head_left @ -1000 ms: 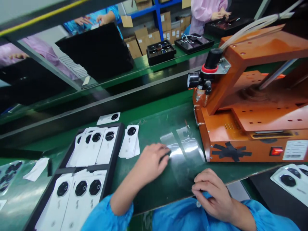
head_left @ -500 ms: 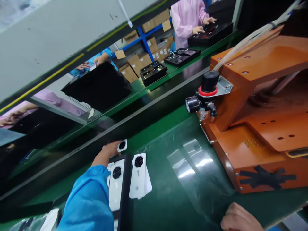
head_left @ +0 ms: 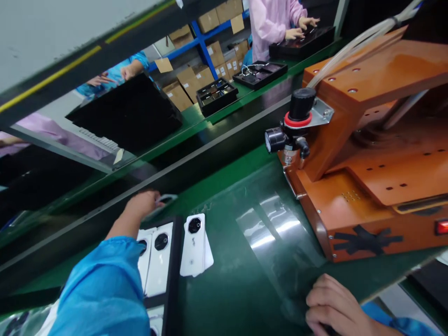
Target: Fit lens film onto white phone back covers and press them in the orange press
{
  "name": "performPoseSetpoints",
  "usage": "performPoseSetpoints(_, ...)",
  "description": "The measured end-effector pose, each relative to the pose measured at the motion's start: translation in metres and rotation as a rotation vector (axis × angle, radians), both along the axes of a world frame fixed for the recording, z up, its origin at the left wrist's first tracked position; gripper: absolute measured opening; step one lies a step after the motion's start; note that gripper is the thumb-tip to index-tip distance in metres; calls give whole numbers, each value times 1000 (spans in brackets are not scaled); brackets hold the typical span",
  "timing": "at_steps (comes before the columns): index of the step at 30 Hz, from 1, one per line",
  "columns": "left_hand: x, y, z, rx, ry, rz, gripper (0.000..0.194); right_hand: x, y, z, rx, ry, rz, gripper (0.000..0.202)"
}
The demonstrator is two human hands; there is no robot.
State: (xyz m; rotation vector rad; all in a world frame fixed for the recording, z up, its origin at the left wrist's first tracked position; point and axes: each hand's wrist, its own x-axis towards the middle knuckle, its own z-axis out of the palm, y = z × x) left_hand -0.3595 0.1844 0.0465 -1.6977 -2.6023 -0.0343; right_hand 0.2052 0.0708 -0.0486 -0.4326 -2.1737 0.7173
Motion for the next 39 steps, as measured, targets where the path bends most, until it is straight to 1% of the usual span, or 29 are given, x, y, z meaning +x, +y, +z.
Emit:
performPoseSetpoints(2,17,-11,22,44,28,84,55,2,-1,-3,-40,27,3,23)
performPoseSetpoints(3,31,-20,32,95,32,125,65,2,-2,-4,-82,44,-5,22)
performPoseSetpoints(4,49,-30,40,149,16,162,75,2,-3,-5,-136,59,-21,20)
performPoseSetpoints(5,73,-42,46,198,-28,177,88,2,-5,-4,-193,77,-43,18)
performPoseSetpoints(6,100,-57,48,262,-175,215,101,1,-6,-2,-255,97,-63,15)
performPoseSetpoints(7,131,-73,46,290,-351,201,107,0,-7,1,-326,115,-75,12)
performPoseSetpoints(8,164,-91,41,322,-561,163,106,-2,-9,5,-402,135,-80,10)
performPoseSetpoints(9,196,-108,31,327,-769,134,102,-5,-9,9,-480,148,-71,7)
performPoseSetpoints(10,228,-125,18,311,-930,124,94,-9,-9,14,-558,149,-56,6)
performPoseSetpoints(12,282,-153,-16,226,-1163,153,83,-17,-6,23,-700,115,-32,10)
performPoseSetpoints(13,303,-163,-35,220,-1227,178,81,-22,-2,27,-746,88,-31,11)
performPoseSetpoints(14,320,-171,-53,221,-1234,200,77,-27,4,29,-775,53,-36,11)
performPoseSetpoints(15,333,-177,-69,240,-1181,216,74,-32,11,31,-788,17,-45,12)
performPoseSetpoints(16,342,-181,-83,276,-1068,217,72,-36,18,32,-785,-14,-61,12)
performPoseSetpoints(17,348,-185,-93,324,-910,201,73,-40,26,33,-768,-38,-79,13)
performPoseSetpoints(18,352,-190,-100,388,-732,174,77,-44,34,33,-738,-54,-97,12)
performPoseSetpoints(20,357,-203,-107,526,-451,91,80,-51,49,33,-662,-73,-136,10)
performPoseSetpoints(21,359,-211,-107,572,-377,16,75,-54,55,32,-624,-82,-156,9)
performPoseSetpoints(22,361,-220,-107,590,-338,-76,67,-57,60,32,-588,-99,-172,8)
performPoseSetpoints(24,366,-237,-105,535,-298,-262,50,-62,65,31,-530,-156,-194,8)
performPoseSetpoints(25,370,-245,-105,482,-271,-331,47,-65,66,31,-510,-194,-197,8)
performPoseSetpoints(26,373,-250,-106,435,-235,-368,49,-68,66,31,-495,-235,-196,8)
performPoseSetpoints(29,381,-257,-112,382,-163,-355,60,-76,60,31,-457,-351,-187,9)
performPoseSetpoints(33,382,-253,-120,389,-172,-323,61,-83,49,26,-377,-412,-162,11)
performPoseSetpoints(39,381,-256,-121,369,-223,-293,64,-82,40,16,-283,-470,-111,17)
